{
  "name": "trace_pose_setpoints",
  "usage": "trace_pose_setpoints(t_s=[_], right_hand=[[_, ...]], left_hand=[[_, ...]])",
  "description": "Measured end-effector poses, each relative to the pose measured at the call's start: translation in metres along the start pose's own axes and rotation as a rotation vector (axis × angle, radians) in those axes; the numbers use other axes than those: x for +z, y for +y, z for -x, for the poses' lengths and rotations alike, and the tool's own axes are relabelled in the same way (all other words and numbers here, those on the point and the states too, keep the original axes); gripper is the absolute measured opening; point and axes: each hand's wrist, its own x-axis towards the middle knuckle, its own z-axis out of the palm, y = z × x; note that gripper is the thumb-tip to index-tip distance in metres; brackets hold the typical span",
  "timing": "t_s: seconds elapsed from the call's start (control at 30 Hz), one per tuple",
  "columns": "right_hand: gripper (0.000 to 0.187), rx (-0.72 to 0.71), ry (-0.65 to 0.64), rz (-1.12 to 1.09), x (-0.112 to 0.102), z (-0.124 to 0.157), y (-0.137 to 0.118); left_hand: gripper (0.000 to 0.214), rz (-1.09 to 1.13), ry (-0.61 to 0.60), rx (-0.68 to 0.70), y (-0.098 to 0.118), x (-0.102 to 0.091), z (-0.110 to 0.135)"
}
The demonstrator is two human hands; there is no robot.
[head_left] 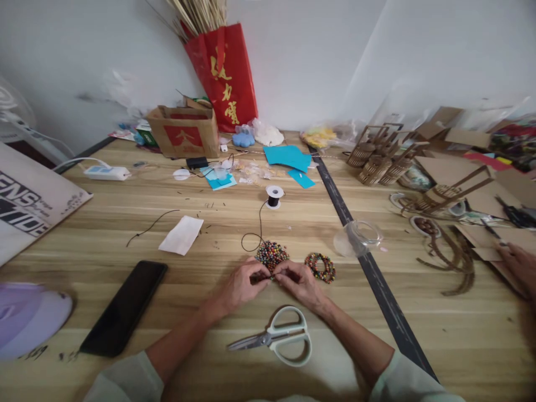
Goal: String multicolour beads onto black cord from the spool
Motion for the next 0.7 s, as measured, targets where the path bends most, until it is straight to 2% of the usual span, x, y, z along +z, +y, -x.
trace_pose_setpoints(t_s=[0.4,0.7], right_hand=[[0.021,-0.054,0.001,0.050,0.0026,0.0006,0.0006],[0.018,-0.030,0.029,-0.003,0.0045,0.0016,0.0015]], left_hand=[[0.009,0.039,-0.022,0.004,0.0026,-0.0031,-0.0025],[0.009,0.184,-0.073,-0.146,0.0032,-0.0039,-0.0025]])
